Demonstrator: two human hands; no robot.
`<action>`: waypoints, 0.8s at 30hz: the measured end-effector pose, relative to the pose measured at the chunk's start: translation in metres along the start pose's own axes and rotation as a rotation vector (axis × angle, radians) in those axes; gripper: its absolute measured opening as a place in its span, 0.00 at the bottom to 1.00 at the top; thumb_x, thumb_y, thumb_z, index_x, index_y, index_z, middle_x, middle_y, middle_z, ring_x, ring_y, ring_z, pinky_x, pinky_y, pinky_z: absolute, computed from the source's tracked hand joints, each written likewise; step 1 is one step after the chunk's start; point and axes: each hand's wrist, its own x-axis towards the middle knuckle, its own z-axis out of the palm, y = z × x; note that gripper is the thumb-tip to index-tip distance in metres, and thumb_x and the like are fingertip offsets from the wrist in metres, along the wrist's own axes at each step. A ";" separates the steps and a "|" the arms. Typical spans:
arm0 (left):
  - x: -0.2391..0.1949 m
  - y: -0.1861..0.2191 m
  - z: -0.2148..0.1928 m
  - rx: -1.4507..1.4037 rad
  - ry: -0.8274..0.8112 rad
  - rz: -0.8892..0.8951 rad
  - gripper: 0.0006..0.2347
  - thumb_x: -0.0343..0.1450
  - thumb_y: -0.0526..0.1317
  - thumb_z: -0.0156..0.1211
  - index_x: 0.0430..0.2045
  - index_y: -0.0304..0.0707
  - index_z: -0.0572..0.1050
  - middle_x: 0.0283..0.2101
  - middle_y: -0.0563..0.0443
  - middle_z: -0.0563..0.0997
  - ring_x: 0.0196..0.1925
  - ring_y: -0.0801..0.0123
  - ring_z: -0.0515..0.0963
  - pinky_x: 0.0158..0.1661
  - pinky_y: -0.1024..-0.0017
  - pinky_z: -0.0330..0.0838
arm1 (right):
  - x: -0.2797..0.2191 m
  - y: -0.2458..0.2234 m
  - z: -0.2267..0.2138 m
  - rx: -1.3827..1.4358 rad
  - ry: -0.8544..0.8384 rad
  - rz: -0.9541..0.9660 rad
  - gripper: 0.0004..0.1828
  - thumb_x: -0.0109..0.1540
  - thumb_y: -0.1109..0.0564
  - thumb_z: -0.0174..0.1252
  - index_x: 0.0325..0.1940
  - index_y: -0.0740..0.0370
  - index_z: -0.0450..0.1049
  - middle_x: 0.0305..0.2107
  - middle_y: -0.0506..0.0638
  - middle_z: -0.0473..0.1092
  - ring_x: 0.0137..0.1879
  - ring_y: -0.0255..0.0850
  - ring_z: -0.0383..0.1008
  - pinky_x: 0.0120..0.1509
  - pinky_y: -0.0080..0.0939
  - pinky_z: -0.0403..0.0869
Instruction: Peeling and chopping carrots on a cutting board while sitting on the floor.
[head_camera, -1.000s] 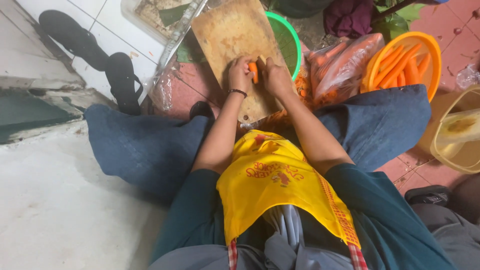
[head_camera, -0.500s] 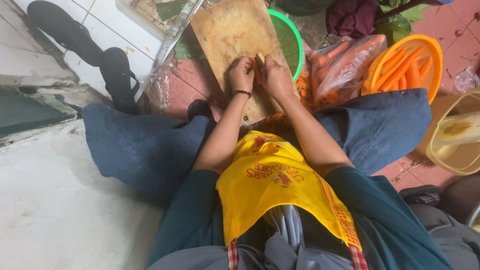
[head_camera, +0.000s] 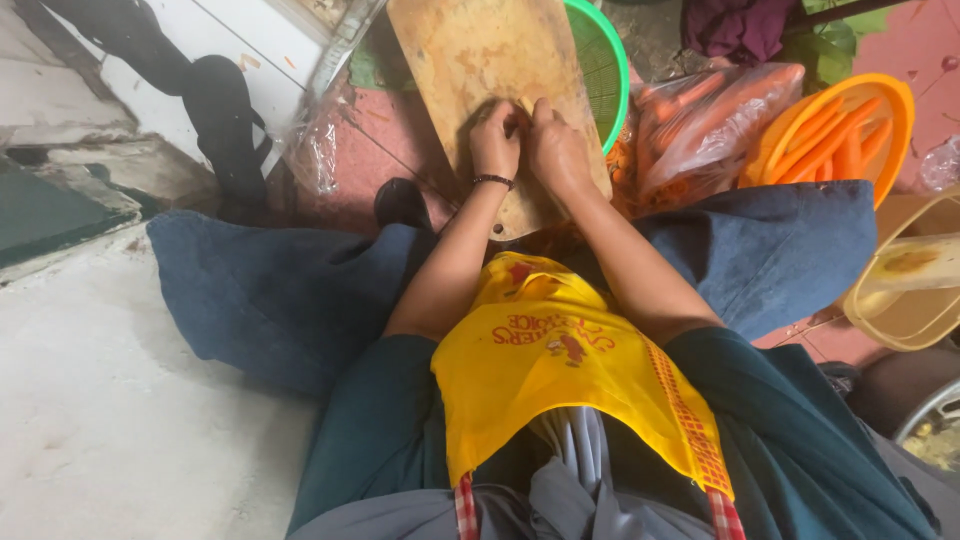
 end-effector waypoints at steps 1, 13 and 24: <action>0.003 -0.002 0.002 -0.008 0.005 0.014 0.07 0.63 0.26 0.64 0.28 0.38 0.76 0.32 0.44 0.82 0.35 0.54 0.83 0.35 0.63 0.76 | 0.002 0.006 0.010 0.008 0.024 -0.001 0.16 0.64 0.57 0.58 0.48 0.68 0.63 0.33 0.71 0.74 0.35 0.69 0.76 0.36 0.64 0.73; -0.005 0.027 -0.005 0.255 -0.025 0.148 0.15 0.60 0.29 0.69 0.38 0.38 0.74 0.44 0.33 0.74 0.36 0.40 0.77 0.33 0.51 0.72 | -0.004 0.052 0.011 0.277 0.091 0.017 0.16 0.62 0.60 0.57 0.49 0.70 0.62 0.32 0.73 0.73 0.41 0.71 0.74 0.43 0.64 0.72; 0.010 -0.015 0.010 0.074 0.073 0.065 0.09 0.62 0.23 0.63 0.29 0.36 0.75 0.33 0.42 0.79 0.36 0.51 0.81 0.38 0.59 0.76 | 0.002 0.002 -0.007 0.069 0.042 0.013 0.11 0.65 0.60 0.56 0.46 0.68 0.64 0.29 0.72 0.74 0.36 0.70 0.75 0.41 0.67 0.72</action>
